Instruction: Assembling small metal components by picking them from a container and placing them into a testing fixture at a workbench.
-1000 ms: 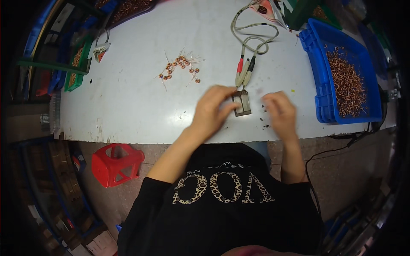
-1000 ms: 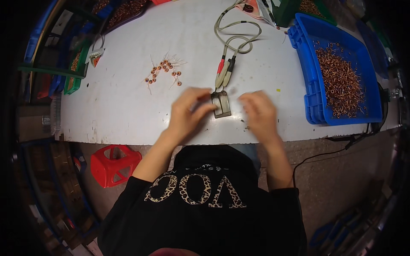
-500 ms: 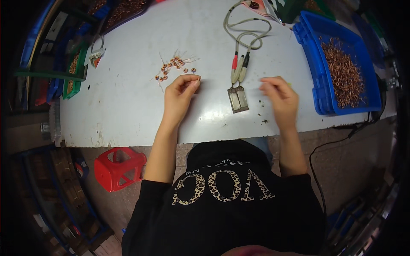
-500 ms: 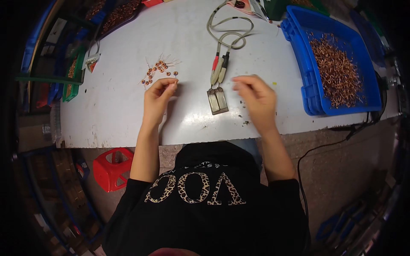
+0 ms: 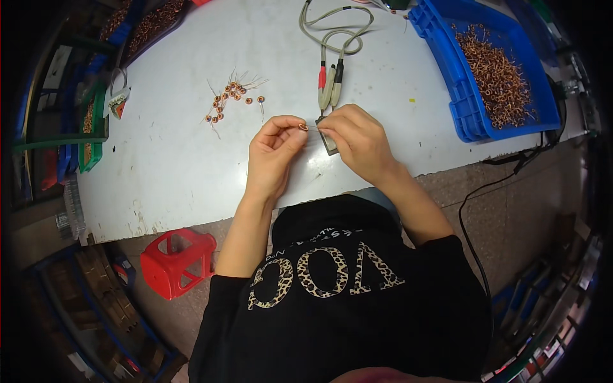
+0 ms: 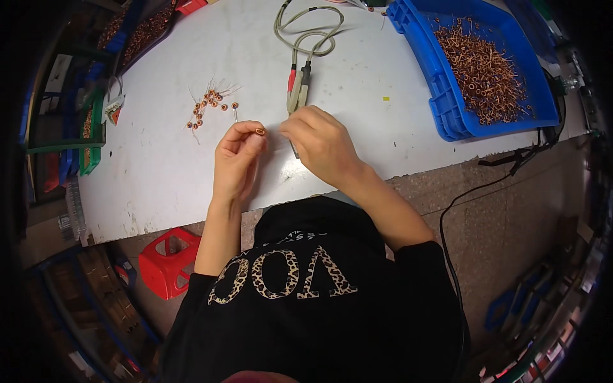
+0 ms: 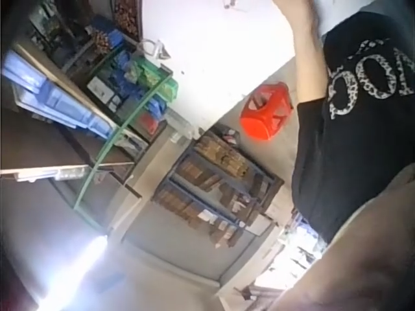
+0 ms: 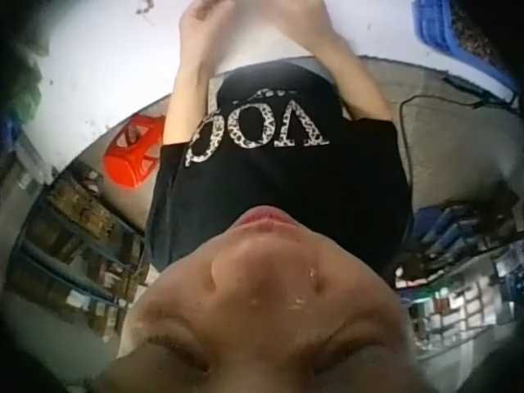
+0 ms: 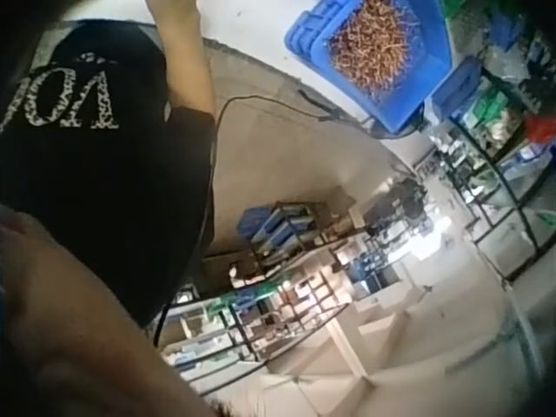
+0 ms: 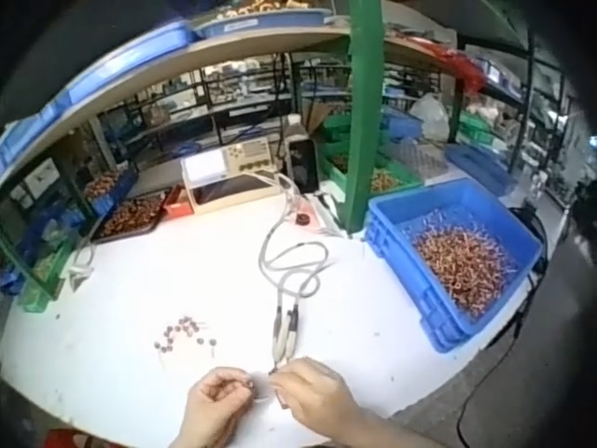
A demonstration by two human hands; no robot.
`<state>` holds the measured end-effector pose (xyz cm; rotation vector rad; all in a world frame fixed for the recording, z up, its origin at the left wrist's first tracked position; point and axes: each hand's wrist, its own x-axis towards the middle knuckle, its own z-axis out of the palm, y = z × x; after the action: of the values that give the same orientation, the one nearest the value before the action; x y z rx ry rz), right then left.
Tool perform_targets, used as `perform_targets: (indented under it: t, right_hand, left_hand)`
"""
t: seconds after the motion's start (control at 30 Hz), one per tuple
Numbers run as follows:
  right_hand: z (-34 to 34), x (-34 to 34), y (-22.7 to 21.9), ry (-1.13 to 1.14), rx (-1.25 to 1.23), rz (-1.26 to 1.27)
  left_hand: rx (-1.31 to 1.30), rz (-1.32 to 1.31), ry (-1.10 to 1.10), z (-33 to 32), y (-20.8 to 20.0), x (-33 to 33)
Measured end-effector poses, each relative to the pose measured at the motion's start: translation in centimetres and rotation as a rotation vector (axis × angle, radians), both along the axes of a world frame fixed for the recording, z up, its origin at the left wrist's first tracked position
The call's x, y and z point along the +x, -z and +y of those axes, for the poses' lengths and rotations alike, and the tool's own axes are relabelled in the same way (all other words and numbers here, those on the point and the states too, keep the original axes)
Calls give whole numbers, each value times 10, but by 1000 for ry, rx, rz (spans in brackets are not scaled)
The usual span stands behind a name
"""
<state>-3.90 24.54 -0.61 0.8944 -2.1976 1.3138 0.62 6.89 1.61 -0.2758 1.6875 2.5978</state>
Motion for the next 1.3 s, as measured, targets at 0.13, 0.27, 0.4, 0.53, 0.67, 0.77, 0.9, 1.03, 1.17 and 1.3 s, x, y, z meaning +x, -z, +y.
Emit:
perform_targets:
  t: [0.13,0.27,0.4,0.53,0.67,0.77,0.9,1.03,1.17,1.3]
  right_hand:
    - [2,2,-5,67,84,70]
    - [8,0,4,101,31,-21]
    - [16,-1,7,108,-84,-248]
    - [22,1,3,89,-182,-581]
    - [20,-1,14,97,-84,-393]
    - [21,2,14,63,-93,-364]
    - [22,0,14,51,-64,-357]
    - [22,0,14,26,-78,-331]
    - [26,0,8,-78,-94,-410]
    - [34,-1,2,-109,123,-114]
  left_hand:
    - [-391,181,-106,16,3,4]
    - [-586,227,-119,22,9,-1]
    - [-743,248,-76,23,13,-5]
    - [-1012,363,-11,22,13,-8]
    - [-1101,437,-15,18,18,-6]
    - [-1083,436,-48,18,24,-4]
    - [-1071,455,-8,16,25,-4]
    - [-1064,451,-1,15,24,-4]
    - [-801,382,49,13,13,-6]
    - [-582,213,131,13,4,-4]
